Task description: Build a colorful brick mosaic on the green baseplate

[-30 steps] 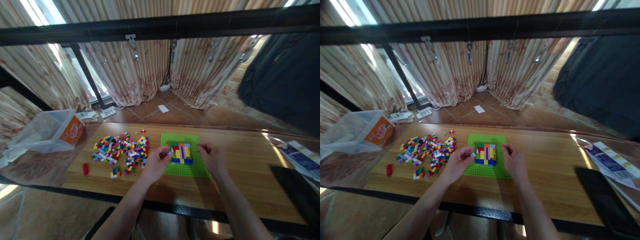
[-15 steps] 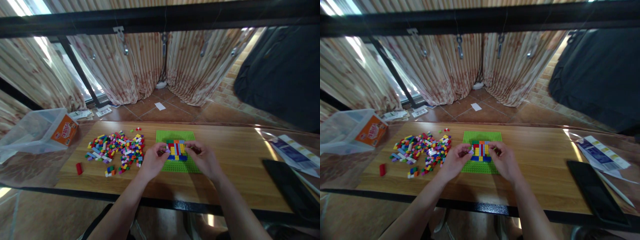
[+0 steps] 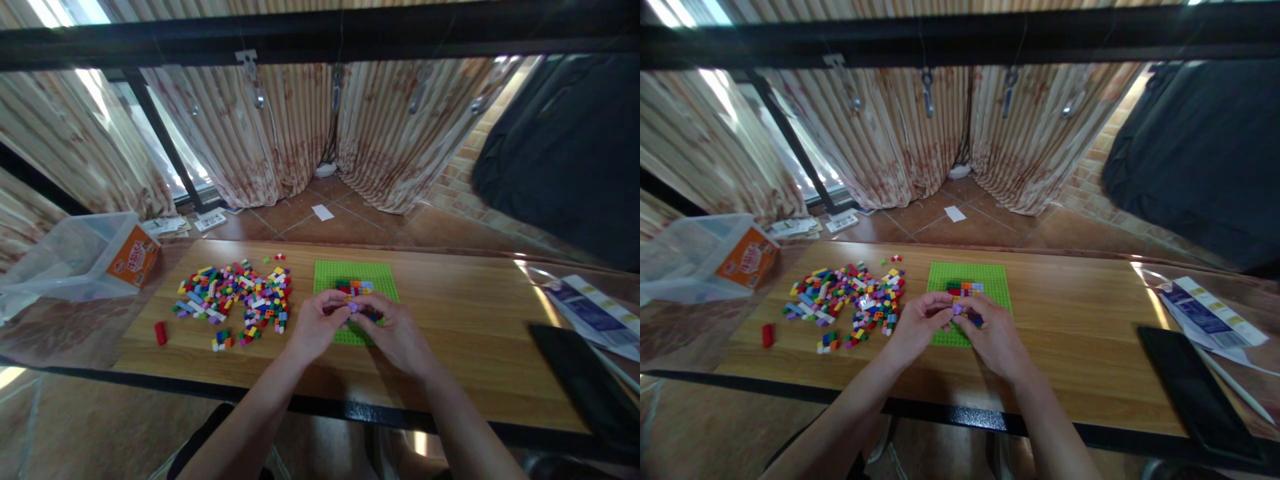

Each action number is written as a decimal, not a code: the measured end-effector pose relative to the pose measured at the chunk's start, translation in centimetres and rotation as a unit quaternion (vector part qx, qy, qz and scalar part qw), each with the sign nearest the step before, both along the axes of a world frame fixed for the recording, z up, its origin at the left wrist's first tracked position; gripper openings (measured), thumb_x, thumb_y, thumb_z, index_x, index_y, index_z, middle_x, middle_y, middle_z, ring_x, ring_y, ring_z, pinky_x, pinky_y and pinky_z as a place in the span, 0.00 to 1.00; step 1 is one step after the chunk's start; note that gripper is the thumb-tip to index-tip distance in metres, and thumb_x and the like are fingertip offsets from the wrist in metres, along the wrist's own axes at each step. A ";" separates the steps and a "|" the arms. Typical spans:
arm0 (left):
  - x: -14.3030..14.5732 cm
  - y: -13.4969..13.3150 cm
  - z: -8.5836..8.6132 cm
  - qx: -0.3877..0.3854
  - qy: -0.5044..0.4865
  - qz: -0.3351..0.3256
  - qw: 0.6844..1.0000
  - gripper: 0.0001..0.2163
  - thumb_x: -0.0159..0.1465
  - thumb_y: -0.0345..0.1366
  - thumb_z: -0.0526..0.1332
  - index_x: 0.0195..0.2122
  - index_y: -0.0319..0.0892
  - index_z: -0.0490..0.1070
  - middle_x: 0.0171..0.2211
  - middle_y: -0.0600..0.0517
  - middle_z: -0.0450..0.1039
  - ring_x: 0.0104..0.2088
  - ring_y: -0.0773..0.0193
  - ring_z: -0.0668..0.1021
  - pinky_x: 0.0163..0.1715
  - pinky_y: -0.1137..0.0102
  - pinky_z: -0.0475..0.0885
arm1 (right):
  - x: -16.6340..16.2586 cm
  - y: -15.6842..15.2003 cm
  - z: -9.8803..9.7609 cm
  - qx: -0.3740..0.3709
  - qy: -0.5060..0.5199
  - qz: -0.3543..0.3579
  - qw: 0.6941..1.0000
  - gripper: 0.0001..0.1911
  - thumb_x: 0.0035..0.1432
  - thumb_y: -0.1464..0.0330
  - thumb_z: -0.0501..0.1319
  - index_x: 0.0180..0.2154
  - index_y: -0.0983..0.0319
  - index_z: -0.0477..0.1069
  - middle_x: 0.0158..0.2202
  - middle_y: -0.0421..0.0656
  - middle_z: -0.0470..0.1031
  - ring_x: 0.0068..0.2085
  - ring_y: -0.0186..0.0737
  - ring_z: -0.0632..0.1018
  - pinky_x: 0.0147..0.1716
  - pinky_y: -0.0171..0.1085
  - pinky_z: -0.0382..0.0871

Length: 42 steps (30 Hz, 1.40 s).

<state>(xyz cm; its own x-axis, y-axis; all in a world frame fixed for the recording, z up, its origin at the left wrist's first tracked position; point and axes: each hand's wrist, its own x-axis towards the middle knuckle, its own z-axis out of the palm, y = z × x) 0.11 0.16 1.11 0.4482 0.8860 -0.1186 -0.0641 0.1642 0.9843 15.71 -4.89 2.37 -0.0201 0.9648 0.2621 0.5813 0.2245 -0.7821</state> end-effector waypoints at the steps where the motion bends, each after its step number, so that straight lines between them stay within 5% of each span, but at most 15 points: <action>1: 0.0 0.0 0.0 0.001 0.007 -0.001 1.000 0.10 0.58 0.36 0.64 0.40 0.39 0.72 0.34 0.48 0.79 0.31 0.64 0.79 0.28 0.72 0.74 | 0.3 0.0 0.0 0.001 0.000 0.002 1.000 0.08 0.62 0.64 0.60 0.42 0.56 0.75 0.37 0.41 0.76 0.39 0.38 0.76 0.40 0.39 0.69; 12: -0.8 0.0 0.2 0.170 0.165 0.025 0.971 0.08 0.61 0.27 0.59 0.39 0.40 0.76 0.38 0.48 0.81 0.39 0.61 0.80 0.43 0.67 0.75 | 4.8 -0.7 -2.5 -0.074 0.021 -0.058 0.995 0.10 0.54 0.60 0.66 0.38 0.55 0.80 0.37 0.42 0.76 0.34 0.38 0.74 0.32 0.39 0.66; 23: -0.1 -0.7 -0.6 0.221 0.239 -0.002 0.945 0.11 0.62 0.30 0.58 0.43 0.41 0.77 0.36 0.49 0.80 0.34 0.61 0.79 0.36 0.69 0.73 | 4.4 0.1 -3.9 -0.083 0.042 -0.093 0.991 0.14 0.48 0.57 0.68 0.36 0.56 0.81 0.44 0.45 0.74 0.40 0.44 0.75 0.34 0.41 0.68; 31: 0.0 -1.1 -0.4 0.280 0.267 -0.006 0.922 0.12 0.62 0.29 0.57 0.45 0.40 0.75 0.38 0.49 0.79 0.36 0.61 0.79 0.39 0.67 0.74 | 3.9 0.2 -3.6 -0.098 0.023 -0.135 0.986 0.19 0.47 0.54 0.68 0.38 0.59 0.77 0.34 0.44 0.76 0.34 0.42 0.75 0.32 0.40 0.68; 42: 0.9 -2.7 -0.4 0.404 0.362 -0.067 0.837 0.18 0.68 0.33 0.52 0.58 0.43 0.67 0.45 0.47 0.75 0.43 0.57 0.79 0.43 0.62 0.77 | 4.3 0.4 -3.3 -0.113 0.105 -0.150 0.977 0.18 0.51 0.54 0.65 0.35 0.61 0.77 0.31 0.44 0.79 0.32 0.42 0.77 0.34 0.40 0.69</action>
